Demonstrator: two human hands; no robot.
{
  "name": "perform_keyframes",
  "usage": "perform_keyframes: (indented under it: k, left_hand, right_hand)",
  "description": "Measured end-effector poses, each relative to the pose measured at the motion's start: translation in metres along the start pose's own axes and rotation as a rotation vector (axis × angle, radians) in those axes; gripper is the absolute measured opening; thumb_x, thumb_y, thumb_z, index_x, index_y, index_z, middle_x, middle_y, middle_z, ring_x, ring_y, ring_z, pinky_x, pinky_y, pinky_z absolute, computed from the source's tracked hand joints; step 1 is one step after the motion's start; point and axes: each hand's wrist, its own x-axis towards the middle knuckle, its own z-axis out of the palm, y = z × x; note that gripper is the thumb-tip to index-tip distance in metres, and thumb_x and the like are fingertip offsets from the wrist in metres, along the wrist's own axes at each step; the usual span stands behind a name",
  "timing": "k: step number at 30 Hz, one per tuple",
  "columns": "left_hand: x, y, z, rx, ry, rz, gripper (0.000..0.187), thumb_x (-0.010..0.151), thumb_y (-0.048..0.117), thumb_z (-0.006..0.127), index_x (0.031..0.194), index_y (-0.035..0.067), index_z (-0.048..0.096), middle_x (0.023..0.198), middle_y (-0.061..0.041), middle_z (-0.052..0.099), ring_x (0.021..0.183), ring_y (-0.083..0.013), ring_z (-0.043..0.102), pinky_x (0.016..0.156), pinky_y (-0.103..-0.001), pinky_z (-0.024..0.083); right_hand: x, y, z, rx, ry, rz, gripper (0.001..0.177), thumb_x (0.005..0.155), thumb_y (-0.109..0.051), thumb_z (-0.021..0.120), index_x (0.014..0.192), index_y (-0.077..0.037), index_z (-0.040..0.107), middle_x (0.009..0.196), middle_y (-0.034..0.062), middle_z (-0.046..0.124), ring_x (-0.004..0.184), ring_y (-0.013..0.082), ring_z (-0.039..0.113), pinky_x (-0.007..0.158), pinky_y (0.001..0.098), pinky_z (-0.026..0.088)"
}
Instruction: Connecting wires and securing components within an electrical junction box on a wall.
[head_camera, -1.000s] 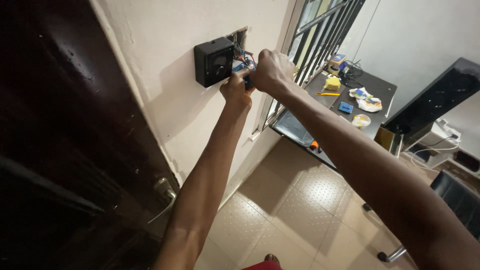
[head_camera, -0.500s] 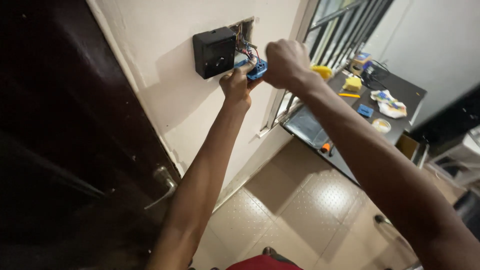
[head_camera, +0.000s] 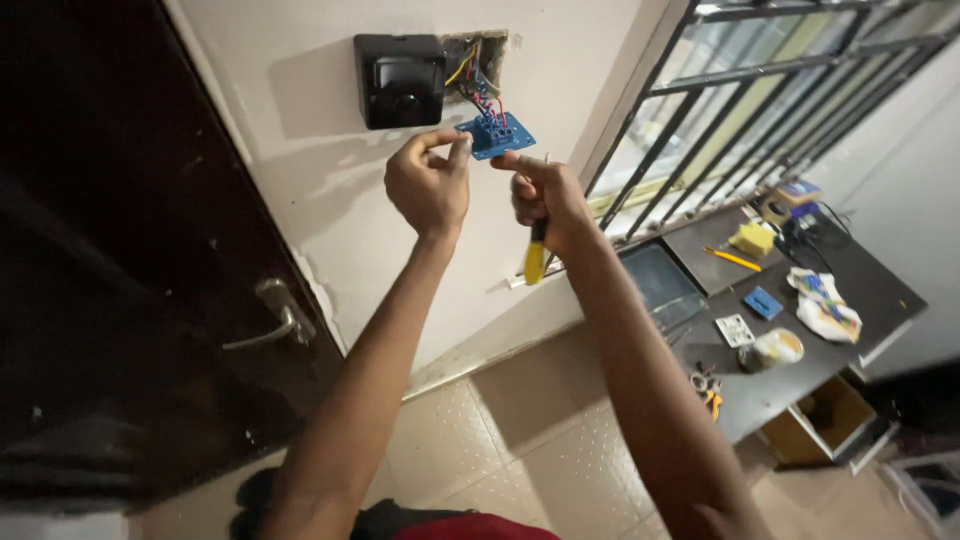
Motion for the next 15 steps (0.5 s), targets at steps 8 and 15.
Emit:
perform_keyframes:
  k: [8,15]
  left_hand:
    - [0.018,0.015,0.014,0.134,-0.125,0.133,0.014,0.078,0.027,0.084,0.081,0.013,0.082,0.057,-0.005,0.068,0.048,-0.0176,0.064,0.050,-0.035,0.049]
    - [0.022,0.020,0.017,0.283,-0.210,0.220,0.016,0.082,0.028,0.078,0.074,0.013,0.078,0.059,-0.008,0.068,0.054,-0.0296,0.068,0.050,-0.041,0.052]
  right_hand:
    - [0.018,0.006,0.008,-0.016,0.076,-0.114,0.021,0.094,-0.013,0.070,0.076,-0.008,0.060,0.057,-0.0038,0.043,0.041,0.0079,0.034,0.040,0.0265,0.026]
    - [0.033,0.014,-0.002,0.039,0.111,-0.137,0.039,0.091,-0.008,0.074,0.063,-0.011,0.047,0.054,-0.0015,0.043,0.040,0.0086,0.033,0.039,0.0266,0.026]
